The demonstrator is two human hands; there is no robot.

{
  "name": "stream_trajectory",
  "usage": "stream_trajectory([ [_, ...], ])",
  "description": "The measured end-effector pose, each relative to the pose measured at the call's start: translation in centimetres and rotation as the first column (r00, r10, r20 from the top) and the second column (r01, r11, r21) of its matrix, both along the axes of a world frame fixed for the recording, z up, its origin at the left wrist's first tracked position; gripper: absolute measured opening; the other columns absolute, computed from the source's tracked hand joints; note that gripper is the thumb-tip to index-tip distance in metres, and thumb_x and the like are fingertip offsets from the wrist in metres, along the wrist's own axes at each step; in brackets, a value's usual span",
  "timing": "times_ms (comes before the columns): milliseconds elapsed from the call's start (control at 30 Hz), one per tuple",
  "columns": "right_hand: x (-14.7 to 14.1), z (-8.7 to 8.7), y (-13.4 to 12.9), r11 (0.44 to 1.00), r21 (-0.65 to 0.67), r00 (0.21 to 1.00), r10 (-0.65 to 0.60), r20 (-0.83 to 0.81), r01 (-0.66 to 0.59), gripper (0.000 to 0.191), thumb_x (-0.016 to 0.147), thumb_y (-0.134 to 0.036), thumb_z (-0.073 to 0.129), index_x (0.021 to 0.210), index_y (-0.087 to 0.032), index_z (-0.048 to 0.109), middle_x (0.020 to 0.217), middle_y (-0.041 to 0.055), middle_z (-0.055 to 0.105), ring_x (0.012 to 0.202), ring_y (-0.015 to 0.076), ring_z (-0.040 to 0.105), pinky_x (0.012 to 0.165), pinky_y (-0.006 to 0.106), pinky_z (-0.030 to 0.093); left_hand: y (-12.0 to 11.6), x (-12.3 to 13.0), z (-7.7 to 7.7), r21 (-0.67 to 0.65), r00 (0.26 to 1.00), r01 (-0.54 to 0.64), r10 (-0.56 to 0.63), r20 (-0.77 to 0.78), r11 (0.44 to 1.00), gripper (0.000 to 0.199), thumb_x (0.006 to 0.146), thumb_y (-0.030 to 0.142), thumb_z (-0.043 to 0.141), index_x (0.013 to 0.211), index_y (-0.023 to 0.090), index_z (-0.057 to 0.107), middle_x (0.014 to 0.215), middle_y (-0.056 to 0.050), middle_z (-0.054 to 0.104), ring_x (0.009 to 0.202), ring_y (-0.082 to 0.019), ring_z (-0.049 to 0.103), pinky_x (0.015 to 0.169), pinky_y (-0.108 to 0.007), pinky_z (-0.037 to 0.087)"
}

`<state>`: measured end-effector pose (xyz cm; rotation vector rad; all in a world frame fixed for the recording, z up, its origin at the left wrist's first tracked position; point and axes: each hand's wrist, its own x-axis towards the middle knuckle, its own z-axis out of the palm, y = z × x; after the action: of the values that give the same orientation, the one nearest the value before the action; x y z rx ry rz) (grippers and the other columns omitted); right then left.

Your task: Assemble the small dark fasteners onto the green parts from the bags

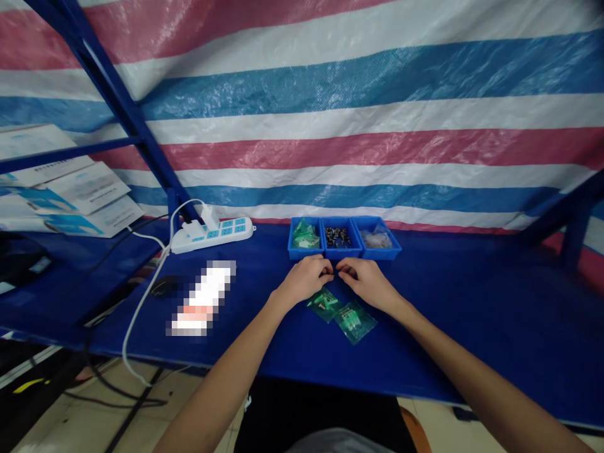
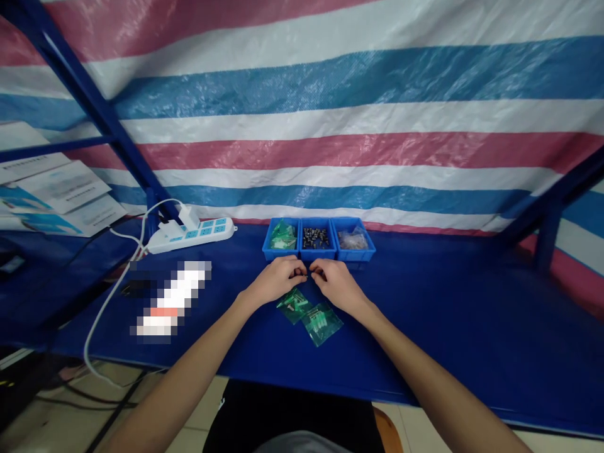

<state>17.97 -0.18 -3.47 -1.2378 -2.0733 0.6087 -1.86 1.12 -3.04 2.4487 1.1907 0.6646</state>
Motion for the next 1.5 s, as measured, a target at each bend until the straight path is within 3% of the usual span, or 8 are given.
stream_trajectory([
  [100, -0.3, -0.6, 0.0, 0.997, 0.073, 0.994, 0.003, 0.106, -0.011, 0.016, 0.083, -0.012, 0.057, 0.088, -0.021, 0.07, 0.085, 0.0045, 0.068, 0.073, 0.0182, 0.062, 0.066, 0.031, 0.045, -0.1, 0.1, 0.2, -0.02, 1.0, -0.018, 0.017, -0.016, 1.0, 0.001, 0.088, 0.021, 0.067, 0.088, 0.02, 0.068, 0.09, -0.003, 0.064, 0.078, -0.018, 0.063, 0.065, -0.027, 0.046],
  [233, -0.2, -1.0, 0.1, 0.997, 0.079, 0.994, 0.005, 0.105, -0.013, 0.016, 0.082, -0.01, 0.058, 0.088, -0.02, 0.069, 0.085, 0.0038, 0.066, 0.071, 0.0175, 0.06, 0.066, 0.03, 0.044, -0.3, 0.3, 0.4, -0.042, 1.0, -0.025, 0.025, 0.012, 0.999, 0.002, 0.089, 0.02, 0.065, 0.09, 0.02, 0.067, 0.092, -0.003, 0.066, 0.08, -0.018, 0.064, 0.065, -0.027, 0.046],
  [600, -0.2, -0.8, 0.0, 0.984, 0.18, 0.999, -0.015, 0.042, 0.007, 0.011, 0.089, -0.014, 0.059, 0.089, -0.019, 0.068, 0.087, 0.0051, 0.07, 0.075, 0.0192, 0.064, 0.071, 0.03, 0.045, -0.2, 0.4, 0.7, -0.144, 0.932, 0.038, 0.017, 0.363, 0.989, 0.01, 0.084, 0.02, 0.072, 0.09, 0.019, 0.064, 0.085, 0.0, 0.071, 0.085, -0.017, 0.07, 0.078, -0.027, 0.053],
  [900, -0.2, -0.6, 0.1, 0.975, 0.222, 1.0, -0.021, 0.003, 0.02, 0.011, 0.092, -0.016, 0.06, 0.085, -0.018, 0.069, 0.084, 0.0057, 0.072, 0.076, 0.0199, 0.066, 0.071, 0.029, 0.045, -0.2, 0.6, 0.7, -0.018, 0.952, 0.032, -0.025, 0.305, 0.999, 0.022, 0.083, 0.003, 0.062, 0.099, 0.018, 0.067, 0.095, -0.003, 0.073, 0.087, -0.016, 0.07, 0.082, -0.03, 0.056],
  [1200, -0.4, 0.0, -0.3, 0.973, 0.228, 0.999, -0.032, -0.002, 0.032, 0.017, 0.094, -0.026, 0.061, 0.08, -0.018, 0.068, 0.076, 0.0028, 0.069, 0.068, 0.0169, 0.061, 0.065, 0.027, 0.041, -0.1, 0.4, 0.3, 0.065, 0.975, 0.005, -0.019, 0.22, 0.998, 0.012, 0.089, 0.01, 0.06, 0.096, 0.019, 0.066, 0.095, -0.003, 0.072, 0.086, -0.017, 0.068, 0.079, -0.029, 0.053],
  [1500, -0.6, 0.2, -0.6, 0.972, 0.222, 0.997, -0.071, -0.04, 0.078, 0.024, 0.097, -0.029, 0.054, 0.077, -0.019, 0.064, 0.067, 0.001, 0.063, 0.062, 0.016, 0.059, 0.063, 0.027, 0.04, -0.5, 0.6, 0.8, 0.057, 0.99, -0.039, 0.031, 0.138, 0.998, 0.009, 0.094, 0.019, 0.059, 0.097, 0.02, 0.068, 0.098, -0.003, 0.072, 0.087, -0.018, 0.068, 0.077, -0.029, 0.051],
])
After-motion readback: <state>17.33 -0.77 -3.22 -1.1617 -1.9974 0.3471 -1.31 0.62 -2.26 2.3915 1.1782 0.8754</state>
